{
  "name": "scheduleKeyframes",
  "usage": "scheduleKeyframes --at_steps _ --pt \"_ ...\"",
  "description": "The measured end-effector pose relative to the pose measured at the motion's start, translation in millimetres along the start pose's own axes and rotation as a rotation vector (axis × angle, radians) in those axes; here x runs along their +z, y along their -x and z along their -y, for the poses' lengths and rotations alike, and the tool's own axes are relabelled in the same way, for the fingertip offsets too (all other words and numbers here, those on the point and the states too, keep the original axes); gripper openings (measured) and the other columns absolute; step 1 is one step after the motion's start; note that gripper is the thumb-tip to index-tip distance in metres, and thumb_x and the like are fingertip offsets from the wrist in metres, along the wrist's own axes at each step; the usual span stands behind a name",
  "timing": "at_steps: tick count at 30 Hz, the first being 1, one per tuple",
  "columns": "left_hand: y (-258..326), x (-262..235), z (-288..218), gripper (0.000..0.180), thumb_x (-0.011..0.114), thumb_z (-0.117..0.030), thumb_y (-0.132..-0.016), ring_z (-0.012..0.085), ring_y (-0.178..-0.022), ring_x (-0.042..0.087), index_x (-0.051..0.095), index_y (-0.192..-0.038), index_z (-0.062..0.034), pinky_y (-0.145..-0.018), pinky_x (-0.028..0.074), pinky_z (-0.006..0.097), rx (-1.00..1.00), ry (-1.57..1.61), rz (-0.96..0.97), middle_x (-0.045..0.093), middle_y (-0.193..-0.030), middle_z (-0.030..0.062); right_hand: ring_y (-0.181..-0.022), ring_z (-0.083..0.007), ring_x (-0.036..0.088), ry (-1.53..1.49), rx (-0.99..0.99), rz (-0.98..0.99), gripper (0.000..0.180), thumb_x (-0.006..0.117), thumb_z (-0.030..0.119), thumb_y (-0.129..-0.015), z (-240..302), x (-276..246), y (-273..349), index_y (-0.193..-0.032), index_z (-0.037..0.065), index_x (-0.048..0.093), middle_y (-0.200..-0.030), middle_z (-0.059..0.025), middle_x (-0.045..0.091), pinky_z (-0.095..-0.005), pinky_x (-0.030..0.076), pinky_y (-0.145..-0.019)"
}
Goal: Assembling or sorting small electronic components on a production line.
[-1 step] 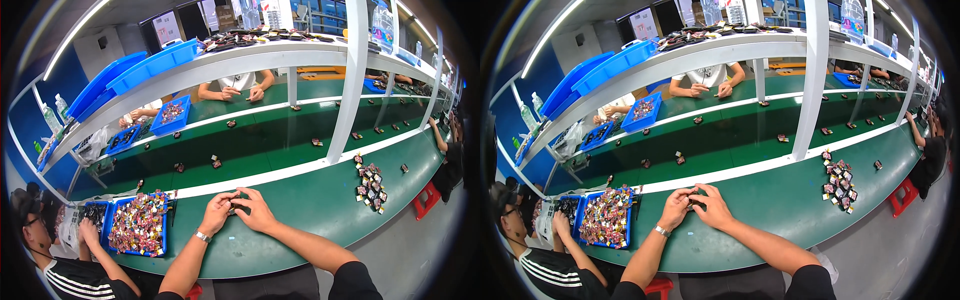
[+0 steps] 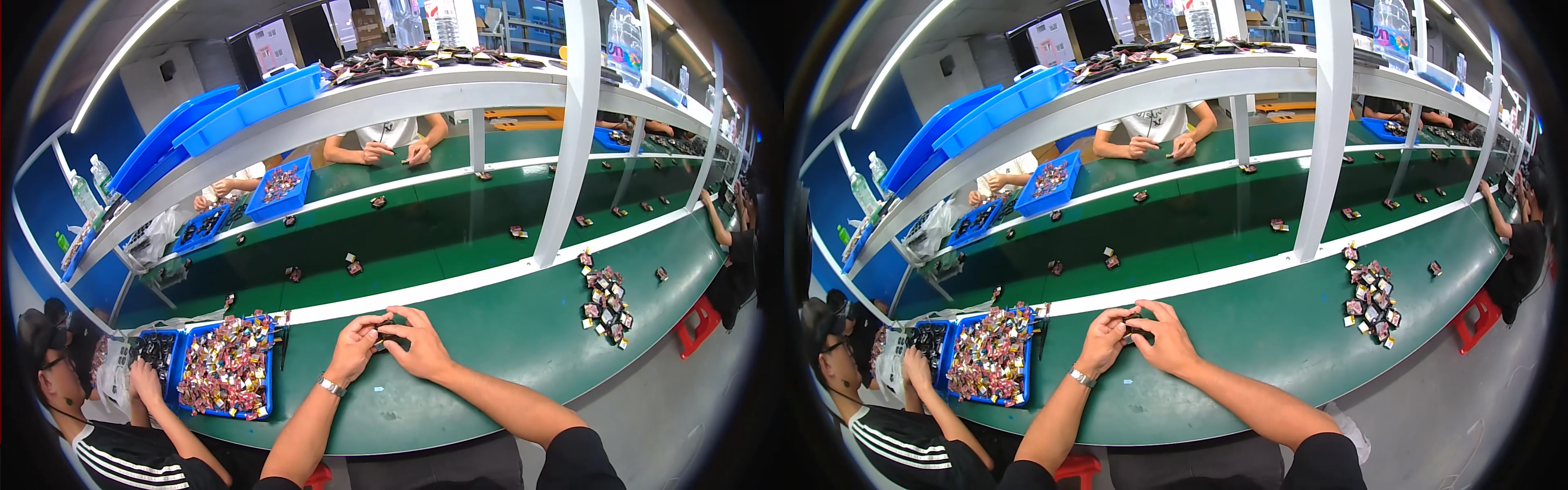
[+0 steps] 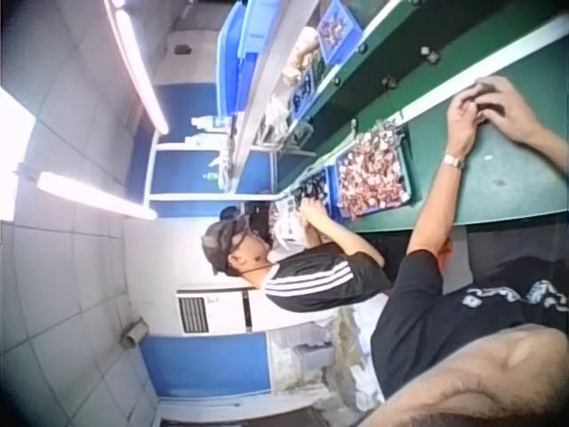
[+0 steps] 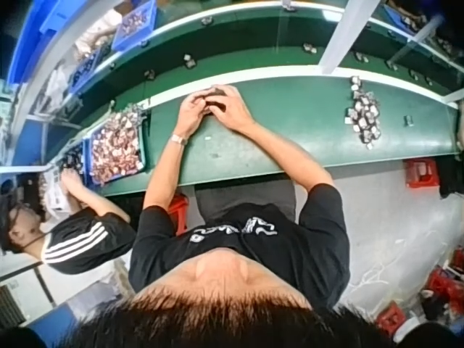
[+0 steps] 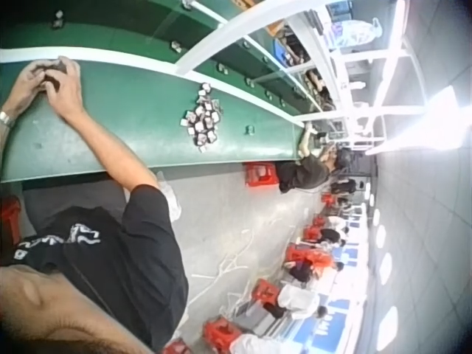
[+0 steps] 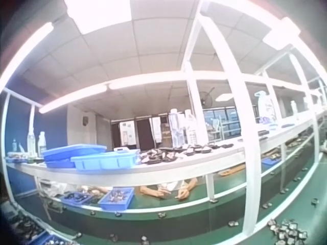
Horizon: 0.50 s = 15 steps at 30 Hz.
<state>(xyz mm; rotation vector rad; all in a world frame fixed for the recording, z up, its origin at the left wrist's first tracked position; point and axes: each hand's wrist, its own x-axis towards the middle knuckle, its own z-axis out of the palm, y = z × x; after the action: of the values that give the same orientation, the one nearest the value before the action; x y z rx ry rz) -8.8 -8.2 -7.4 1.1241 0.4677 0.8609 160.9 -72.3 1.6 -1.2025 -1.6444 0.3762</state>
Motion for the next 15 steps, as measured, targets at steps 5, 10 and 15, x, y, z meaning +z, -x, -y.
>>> scheduleKeyframes --at_steps 5,10,15 --pt "-1.1 0.1 -1.2 0.025 0.051 -0.004 -0.098 0.0180 -0.114 0.060 0.053 -0.123 -0.0027 -0.090 0.053 0.032 -0.021 -0.035 0.010 0.056 -0.135 0.0124 -0.124 -0.0312 0.047 -0.033 0.026 -0.008 0.026 0.069 0.010 -0.082 -4.0 -1.6 0.6 -0.108 0.013 0.072 -0.135 -0.0096 0.053 -0.0401 0.044 -0.099" --pt "-2.8 0.8 -0.5 0.027 0.048 -0.003 -0.100 0.0173 -0.115 0.059 0.052 -0.126 -0.0023 -0.093 0.053 0.032 0.026 -0.021 -0.006 0.055 -0.135 0.0120 -0.123 -0.0299 0.047 -0.025 -0.025 -0.027 0.025 0.068 0.009 -0.083 -2.8 0.4 -4.0 -0.108 0.012 0.072 -0.134 -0.0090 0.054 -0.0398 0.045 -0.097" --pt "-1.6 4.7 -1.5 0.029 0.050 -0.005 -0.099 0.0169 -0.108 0.062 0.050 -0.127 -0.0009 -0.089 0.055 0.032 -0.014 -0.026 -0.061 0.059 -0.128 0.0120 -0.108 -0.0283 0.057 0.012 -0.047 -0.123 0.019 0.069 0.003 -0.081 10.3 -7.6 -10.2 -0.099 0.006 0.070 -0.116 -0.0091 0.060 -0.0358 0.051 -0.085"
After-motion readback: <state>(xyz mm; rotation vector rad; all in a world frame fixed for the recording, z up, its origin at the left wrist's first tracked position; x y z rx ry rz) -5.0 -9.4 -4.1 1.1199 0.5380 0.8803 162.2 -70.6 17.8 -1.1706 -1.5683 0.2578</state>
